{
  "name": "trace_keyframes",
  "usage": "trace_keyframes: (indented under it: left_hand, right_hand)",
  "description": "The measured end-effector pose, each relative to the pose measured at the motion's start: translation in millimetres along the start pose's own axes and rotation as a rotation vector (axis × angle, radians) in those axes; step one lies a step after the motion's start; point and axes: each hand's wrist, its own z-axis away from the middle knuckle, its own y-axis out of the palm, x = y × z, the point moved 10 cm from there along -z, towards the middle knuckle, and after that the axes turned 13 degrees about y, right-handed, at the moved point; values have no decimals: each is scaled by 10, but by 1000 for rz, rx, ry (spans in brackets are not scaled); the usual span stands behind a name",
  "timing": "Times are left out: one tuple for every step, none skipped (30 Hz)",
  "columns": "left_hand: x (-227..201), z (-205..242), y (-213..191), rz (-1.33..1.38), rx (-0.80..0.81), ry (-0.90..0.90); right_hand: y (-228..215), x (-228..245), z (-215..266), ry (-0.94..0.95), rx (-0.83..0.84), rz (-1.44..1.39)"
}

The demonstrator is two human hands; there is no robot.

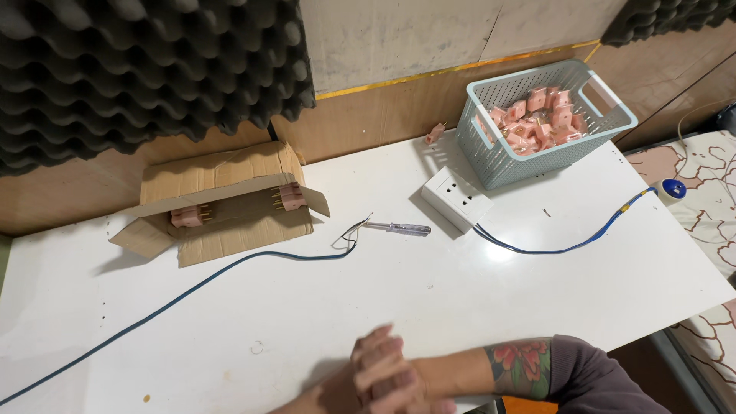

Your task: The person assembles pink electrical plugs by inserting metal pins and tightening them with a screwdriver. They handle each plug one at a time, place completed units into a cardboard box, and continue the process with additional plugs from a nearby basket.

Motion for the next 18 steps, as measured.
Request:
trace_keyframes:
  left_hand:
    - [108,7,-36,-3,3,-7]
    - [127,6,62,22,137,86]
    - [143,30,155,48,273,176]
    - [254,-50,4,47,275,180]
    - [412,-44,54,197,476,94]
    - [505,18,81,344,672,-5]
    - [589,122,-24,339,671,-10]
    - [665,432,46,207,977,23]
    - [775,782,45,70,1280,60]
    - [799,672,104,64,1278,53]
    - [871,464,119,-40,1185,51]
    - [949,260,130,-140,1089,54]
    - [942,267,111,-144,1087,52]
    - [954,362,131,-171,1189,40]
    - [967,463,143,-198,1291,28]
    - [985,485,128,-201,1290,22]
    - [933,621,166,-185,1418,116]
    - [901,764,209,-169,1540,215]
  right_hand:
    - [-42,53,-237,1,-36,70]
    - [-133,172,-456,1,-70,140]
    - [-245,360,-636,1,-103,211]
    - [-369,487,-839,-5,-132,286]
    - [-463,608,-1047,-11,-161,360]
    - [-515,727,-1225,-8,-191,433]
    - [-561,796,-1353,-6,-221,505]
    - [-599,871,-1487,-3,-249,578]
    - [-630,953,-1624,-1,-277,651]
    - [-641,1000,-1699,2,-302,723]
    - [-626,1035,-1762,5,-327,796]
    - [-585,1041,-1833,4,-353,872]
    - [-557,1044,-1858,6,-348,872]
    - [-641,1006,-1872,70,-376,594]
    - [-709,936,-1880,133,-400,316]
    - [-689,990,-1855,138,-398,315]
    - [-698,810,-1825,370,-379,210]
    - [-694,653,-1757,599,-354,108]
